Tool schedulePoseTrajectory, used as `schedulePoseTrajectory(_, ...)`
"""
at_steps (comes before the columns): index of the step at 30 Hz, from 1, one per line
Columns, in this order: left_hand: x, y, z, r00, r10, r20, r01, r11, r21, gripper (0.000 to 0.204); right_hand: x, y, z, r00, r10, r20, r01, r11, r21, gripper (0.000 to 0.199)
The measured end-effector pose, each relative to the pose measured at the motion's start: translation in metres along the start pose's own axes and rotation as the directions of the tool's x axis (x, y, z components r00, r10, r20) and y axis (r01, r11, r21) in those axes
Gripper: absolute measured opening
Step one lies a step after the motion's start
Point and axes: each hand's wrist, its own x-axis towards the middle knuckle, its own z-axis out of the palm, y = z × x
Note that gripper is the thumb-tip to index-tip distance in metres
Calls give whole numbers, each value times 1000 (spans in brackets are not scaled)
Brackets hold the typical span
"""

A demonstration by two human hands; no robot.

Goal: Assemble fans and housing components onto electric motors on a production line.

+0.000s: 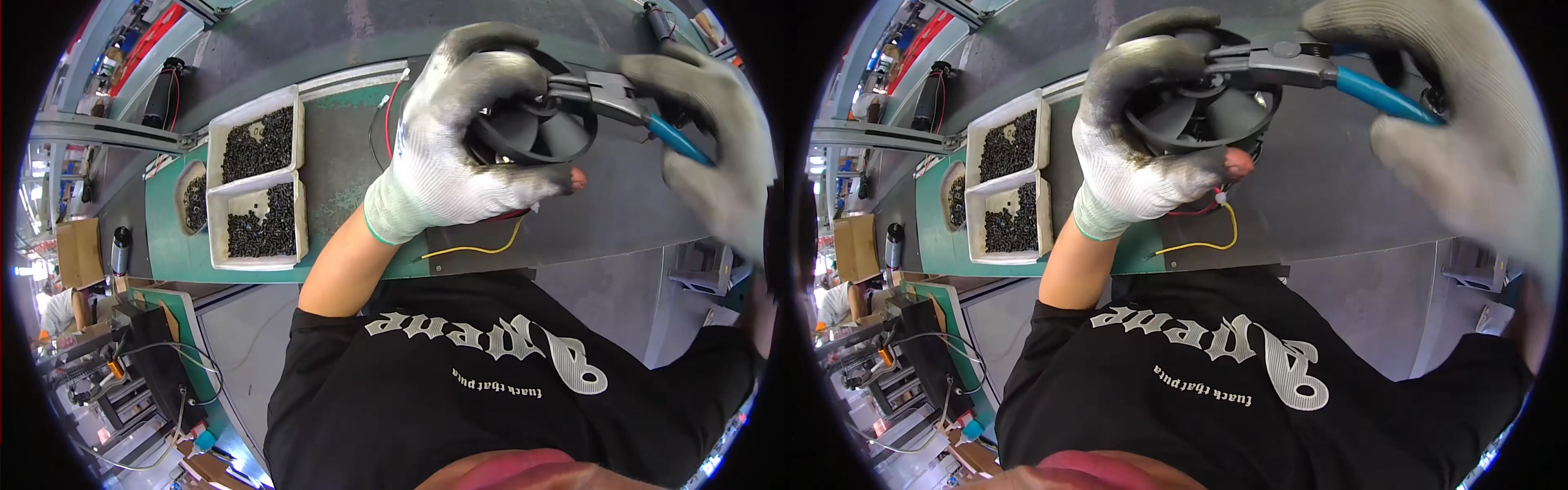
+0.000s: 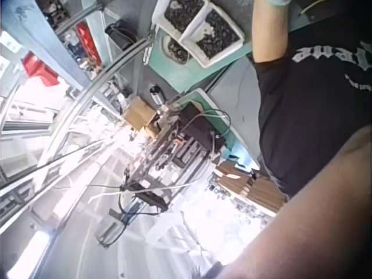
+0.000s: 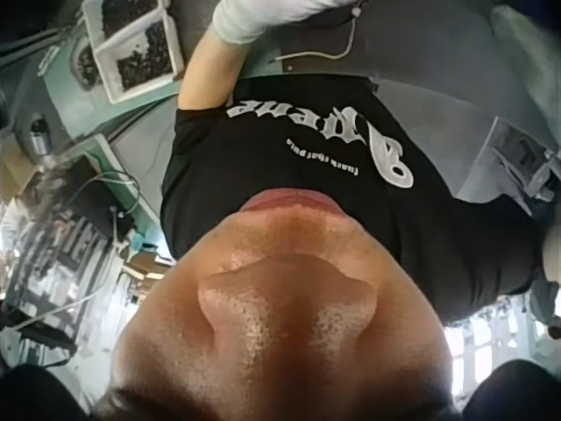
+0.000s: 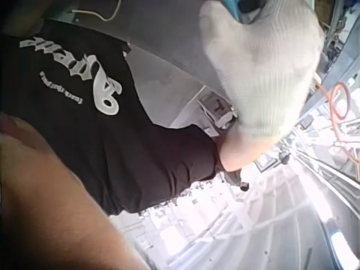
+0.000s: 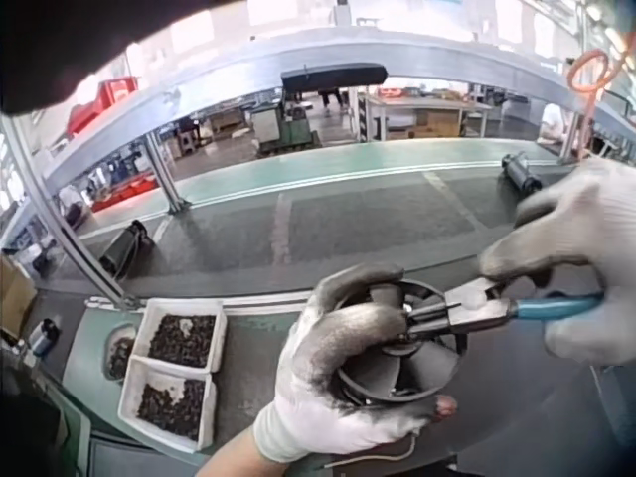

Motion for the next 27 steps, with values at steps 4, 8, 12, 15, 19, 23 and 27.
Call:
schedulePoseTrajectory(4,8,32,-7,932,-359,-42,314,861,-400,78,56,-57,10,996,-70,58,80,976,-205,28)
schedulePoseTrajectory(8,13,21,-16,982,-150,111,168,970,-175,73,-53,114,-16,999,-38,-2,36,959,-280,32)
schedulePoseTrajectory(12,2,9,-3,969,-228,-94,160,872,-462,69,-140,193,75,873,382,-304,-454,864,-218,44)
schedulePoseTrajectory(15,-1,-6,-10,1000,-16,15,20,920,-390,88,-170,171,125,825,370,-427,-509,815,-277,49)
schedulePoseTrajectory(19,-4,0,15,964,-264,-29,225,868,-442,103,-132,44,160,765,635,-113,-478,675,562,91)
schedulePoseTrajectory(23,-14,-17,22,895,-441,67,426,799,-424,100,-114,38,190,750,651,-119,-244,439,864,76)
schedulePoseTrajectory(27,-44,0,26,685,-720,110,684,688,243,85,-111,112,203,766,642,-37,-189,279,942,59)
